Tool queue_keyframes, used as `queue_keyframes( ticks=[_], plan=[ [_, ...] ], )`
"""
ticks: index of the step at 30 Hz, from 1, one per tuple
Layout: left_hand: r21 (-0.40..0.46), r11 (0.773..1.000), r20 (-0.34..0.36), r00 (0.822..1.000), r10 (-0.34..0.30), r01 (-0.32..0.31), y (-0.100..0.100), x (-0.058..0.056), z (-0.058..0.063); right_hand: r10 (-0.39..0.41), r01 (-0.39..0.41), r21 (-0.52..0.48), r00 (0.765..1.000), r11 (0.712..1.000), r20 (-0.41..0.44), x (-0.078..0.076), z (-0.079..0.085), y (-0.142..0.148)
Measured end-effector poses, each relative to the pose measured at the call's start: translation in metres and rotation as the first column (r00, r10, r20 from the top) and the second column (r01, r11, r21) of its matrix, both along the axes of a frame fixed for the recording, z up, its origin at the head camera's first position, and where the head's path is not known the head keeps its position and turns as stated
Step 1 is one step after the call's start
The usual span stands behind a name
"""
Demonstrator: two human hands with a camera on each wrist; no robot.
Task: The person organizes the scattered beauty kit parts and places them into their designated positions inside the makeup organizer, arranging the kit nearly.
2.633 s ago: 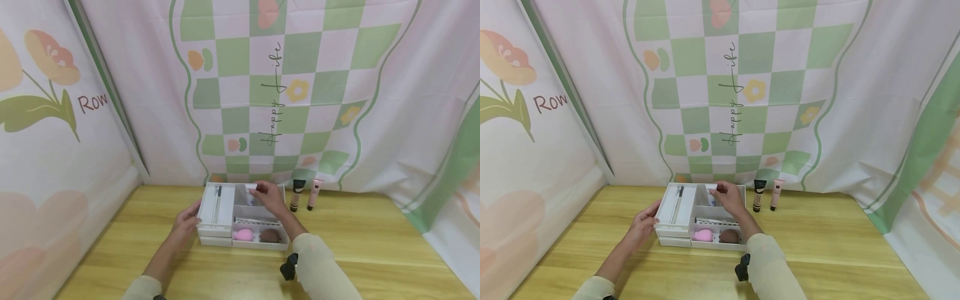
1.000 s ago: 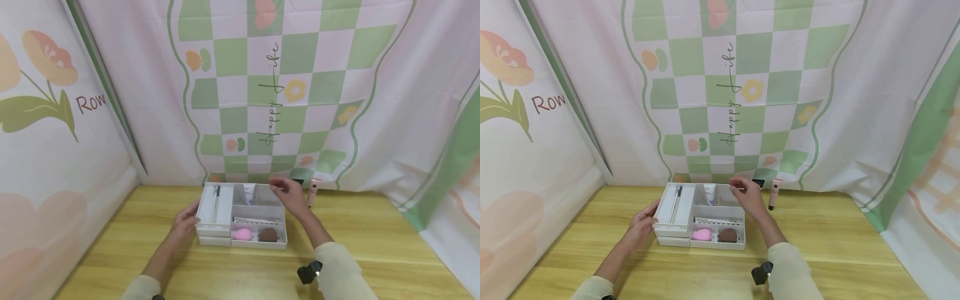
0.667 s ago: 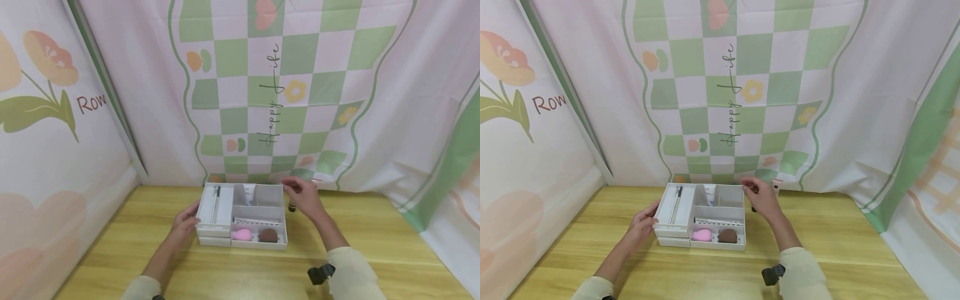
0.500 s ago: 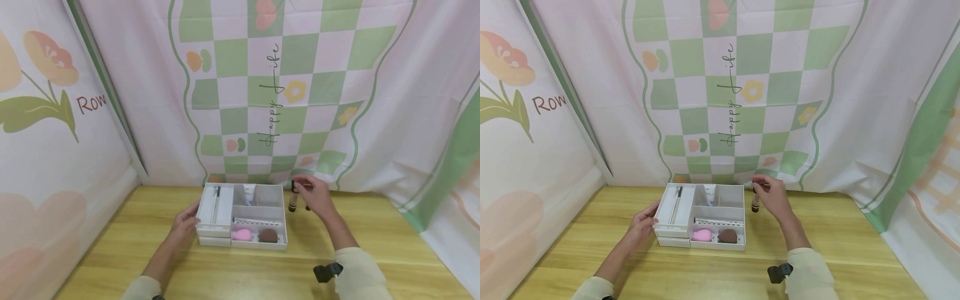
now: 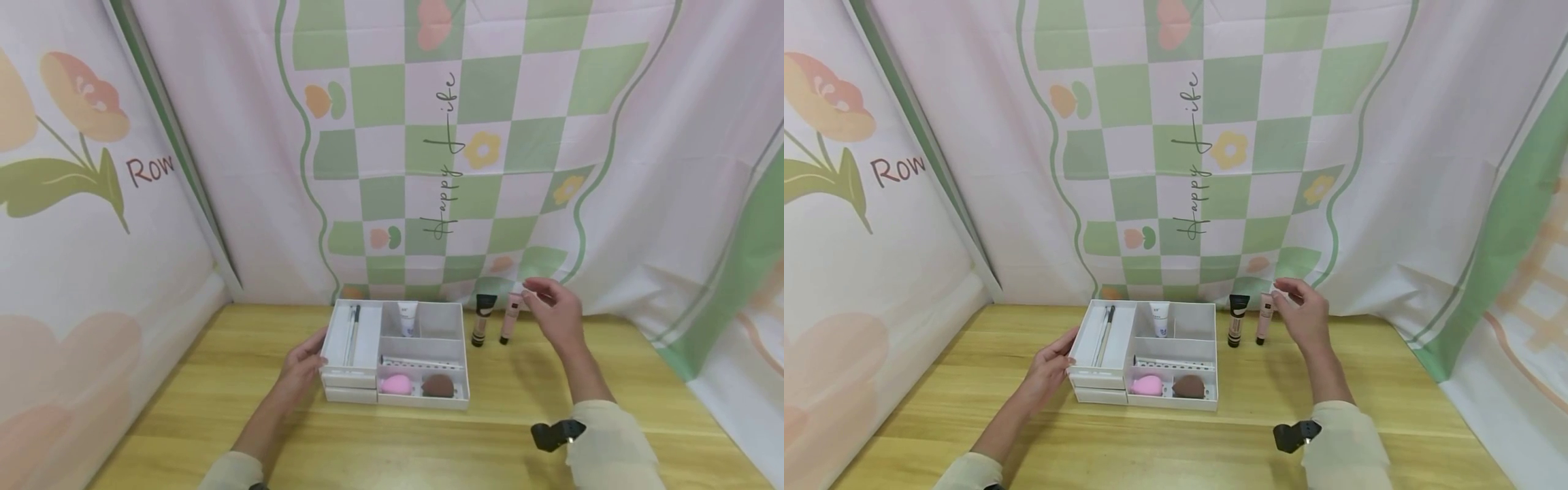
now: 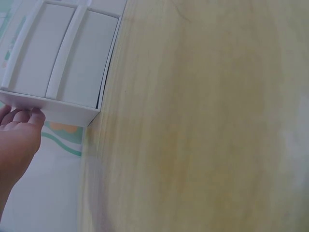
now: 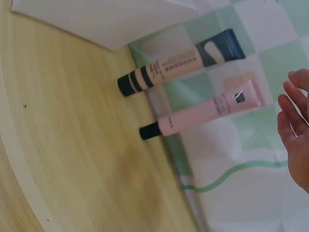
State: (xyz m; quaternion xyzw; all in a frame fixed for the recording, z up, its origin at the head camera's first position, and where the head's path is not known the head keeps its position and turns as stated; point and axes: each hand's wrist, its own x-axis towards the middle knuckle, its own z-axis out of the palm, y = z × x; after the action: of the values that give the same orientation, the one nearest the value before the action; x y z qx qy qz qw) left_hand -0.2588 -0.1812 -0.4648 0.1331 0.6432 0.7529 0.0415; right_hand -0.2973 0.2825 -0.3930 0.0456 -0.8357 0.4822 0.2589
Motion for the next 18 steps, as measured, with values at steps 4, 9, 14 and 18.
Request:
queue_keyframes(
  ticks=[4, 9, 14, 18],
  plan=[
    [0.006, 1.0, 0.009, 1.0, 0.009, -0.009, 0.0, 0.0, 0.0, 0.005, -0.003, -0.095, 1.0, 0.995, 0.023, -0.007, -0.008, 0.01],
    [0.012, 1.0, 0.026, 1.0, 0.0, 0.0, 0.0, -0.001, -0.001, 0.04, -0.025, -0.176, 0.996, 0.984, 0.08, -0.013, -0.017, 0.018],
    [0.006, 1.0, 0.027, 1.0, -0.006, 0.006, 0.0, -0.001, 0.0, 0.098, -0.067, -0.18, 0.981, 0.981, 0.169, -0.017, -0.023, 0.021],
    [0.003, 1.0, 0.029, 1.0, -0.007, 0.006, -0.001, -0.002, 0.0, 0.152, -0.105, -0.197, 0.959, 0.975, 0.241, -0.022, -0.027, 0.02]
  ],
)
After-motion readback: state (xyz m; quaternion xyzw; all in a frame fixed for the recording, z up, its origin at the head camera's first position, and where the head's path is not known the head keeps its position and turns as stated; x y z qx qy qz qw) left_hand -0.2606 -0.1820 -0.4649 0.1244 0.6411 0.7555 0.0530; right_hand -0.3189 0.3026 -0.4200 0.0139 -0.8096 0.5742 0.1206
